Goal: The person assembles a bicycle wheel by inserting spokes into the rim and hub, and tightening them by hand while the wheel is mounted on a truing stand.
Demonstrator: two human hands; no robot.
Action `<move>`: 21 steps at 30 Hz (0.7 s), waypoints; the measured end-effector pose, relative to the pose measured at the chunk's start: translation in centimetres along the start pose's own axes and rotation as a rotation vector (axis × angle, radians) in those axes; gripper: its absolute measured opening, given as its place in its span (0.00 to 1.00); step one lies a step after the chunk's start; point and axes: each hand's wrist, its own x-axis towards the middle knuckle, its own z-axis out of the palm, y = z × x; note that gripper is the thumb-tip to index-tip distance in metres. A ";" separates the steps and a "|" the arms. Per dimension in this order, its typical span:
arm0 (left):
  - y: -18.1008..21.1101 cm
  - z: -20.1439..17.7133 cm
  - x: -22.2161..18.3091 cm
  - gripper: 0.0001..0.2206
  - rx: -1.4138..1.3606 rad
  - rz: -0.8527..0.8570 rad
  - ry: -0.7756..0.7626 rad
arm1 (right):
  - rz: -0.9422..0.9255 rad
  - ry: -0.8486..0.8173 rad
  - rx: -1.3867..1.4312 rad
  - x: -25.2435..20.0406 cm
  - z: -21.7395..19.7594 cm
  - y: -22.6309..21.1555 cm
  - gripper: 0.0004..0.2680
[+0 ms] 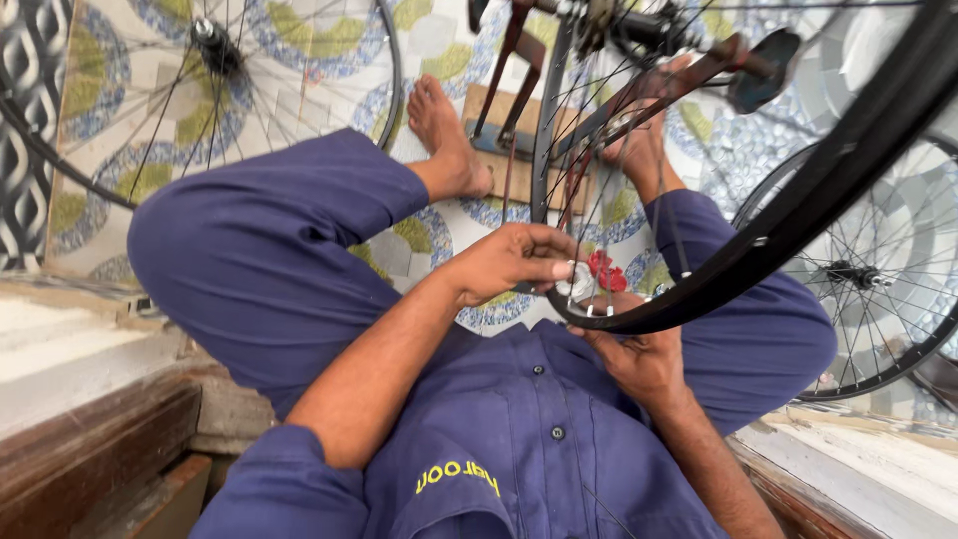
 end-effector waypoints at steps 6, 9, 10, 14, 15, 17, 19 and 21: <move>-0.8 -2.2 0.7 0.13 0.106 0.116 0.401 | -0.187 0.001 -0.291 0.1 0.1 -1.3 0.06; -1.5 -1.6 0.8 0.14 0.811 0.227 0.610 | -0.197 0.012 -0.245 0.3 0.3 -1.6 0.06; -1.6 -1.2 0.7 0.14 0.810 0.227 0.613 | -0.208 0.009 -0.265 0.3 0.2 -1.7 0.06; -1.5 0.4 0.7 0.17 0.770 0.081 0.527 | -0.168 0.024 -0.229 0.1 0.2 -1.8 0.06; -1.2 0.5 0.8 0.18 0.808 0.061 0.517 | -0.170 0.025 -0.228 0.2 0.3 -1.8 0.06; -0.9 1.3 1.1 0.18 0.899 0.065 0.537 | -0.258 0.034 -0.262 0.3 0.3 -2.2 0.06; -0.7 1.5 1.1 0.19 0.990 0.069 0.556 | -0.284 0.044 -0.304 0.3 0.1 -2.6 0.06; -0.9 1.2 1.3 0.20 1.210 0.037 0.542 | -0.309 0.054 -0.350 0.3 0.0 -2.8 0.06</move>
